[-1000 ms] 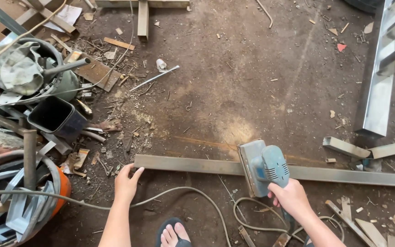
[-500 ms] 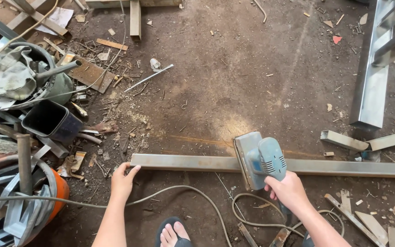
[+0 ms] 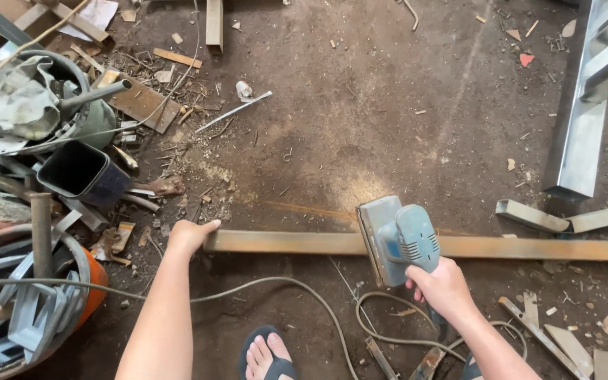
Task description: Sanding a metal beam using an electric sander on a workshop floor.
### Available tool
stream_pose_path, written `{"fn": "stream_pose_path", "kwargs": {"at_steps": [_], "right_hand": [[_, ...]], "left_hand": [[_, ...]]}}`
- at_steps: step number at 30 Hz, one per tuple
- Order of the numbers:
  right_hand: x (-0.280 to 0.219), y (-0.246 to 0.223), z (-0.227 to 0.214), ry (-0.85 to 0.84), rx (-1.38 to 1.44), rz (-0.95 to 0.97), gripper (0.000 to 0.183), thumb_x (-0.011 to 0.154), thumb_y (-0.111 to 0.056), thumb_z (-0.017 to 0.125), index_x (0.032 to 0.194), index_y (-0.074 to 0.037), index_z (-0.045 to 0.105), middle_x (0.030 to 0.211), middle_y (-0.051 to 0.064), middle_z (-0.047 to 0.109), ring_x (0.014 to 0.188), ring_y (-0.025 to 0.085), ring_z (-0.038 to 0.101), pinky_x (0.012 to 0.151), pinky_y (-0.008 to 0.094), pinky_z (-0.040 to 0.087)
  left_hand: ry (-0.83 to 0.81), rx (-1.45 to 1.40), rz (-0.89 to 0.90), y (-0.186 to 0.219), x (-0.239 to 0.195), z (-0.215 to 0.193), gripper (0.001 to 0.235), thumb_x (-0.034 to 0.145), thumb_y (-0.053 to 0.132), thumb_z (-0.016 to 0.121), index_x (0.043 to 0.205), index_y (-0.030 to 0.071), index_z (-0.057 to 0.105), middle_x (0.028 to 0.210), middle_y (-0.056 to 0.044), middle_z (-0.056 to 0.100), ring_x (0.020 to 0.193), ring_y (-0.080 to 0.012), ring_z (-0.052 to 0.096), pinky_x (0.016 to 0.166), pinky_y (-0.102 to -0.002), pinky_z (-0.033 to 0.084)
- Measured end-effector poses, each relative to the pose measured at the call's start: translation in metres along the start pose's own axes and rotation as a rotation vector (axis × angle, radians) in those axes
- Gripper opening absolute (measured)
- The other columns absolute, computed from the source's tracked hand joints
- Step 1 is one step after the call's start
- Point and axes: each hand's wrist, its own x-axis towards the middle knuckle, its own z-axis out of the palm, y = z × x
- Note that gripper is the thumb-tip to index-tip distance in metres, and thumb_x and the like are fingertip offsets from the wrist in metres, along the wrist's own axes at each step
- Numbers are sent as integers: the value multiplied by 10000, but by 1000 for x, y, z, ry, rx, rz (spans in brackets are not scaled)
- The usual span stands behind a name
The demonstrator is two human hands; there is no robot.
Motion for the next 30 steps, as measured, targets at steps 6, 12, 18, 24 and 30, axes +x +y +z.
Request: {"fn": "stream_pose_path", "kwargs": {"at_steps": [6, 12, 18, 24, 30], "right_hand": [[4, 1, 1, -11, -17, 4, 230, 759, -172, 596, 587, -33, 659, 509, 94, 647, 495, 202, 611, 600, 330, 510], [2, -2, 5, -41, -37, -1, 241, 781, -178, 592, 604, -23, 641, 526, 101, 643, 504, 204, 603, 596, 331, 503], [6, -7, 16, -87, -142, -31, 293, 848, -234, 663, 645, -24, 634, 551, 116, 663, 485, 210, 597, 558, 323, 481], [-11, -57, 28, -209, -391, -122, 398, 841, -452, 745, 759, -119, 543, 625, 56, 639, 494, 179, 587, 566, 299, 475], [4, -84, 46, -342, -506, -155, 411, 816, -475, 782, 779, -112, 594, 628, 61, 685, 467, 162, 565, 528, 276, 485]], "left_hand": [[171, -36, 140, -32, -26, 20, 615, 1007, 596, 497, 1087, 26, 712, 1155, -185, 728, 1103, -373, 649, 952, -478, 471], [472, -166, 545, -104, -29, 62, 410, 1092, 248, 402, 801, -1, 549, 863, -204, 626, 841, -396, 559, 798, -505, 396], [313, -171, 582, -121, -101, 81, 242, 1008, 272, 488, 984, 109, 666, 979, -67, 707, 972, -251, 628, 862, -415, 479], [214, -161, 735, -131, -121, 114, 223, 967, 225, 526, 1029, 107, 704, 1023, -58, 746, 994, -242, 676, 881, -393, 512], [45, -92, 719, -130, -139, 120, 253, 984, 261, 495, 1095, 137, 686, 1109, -14, 746, 1064, -225, 652, 929, -410, 498]]}}
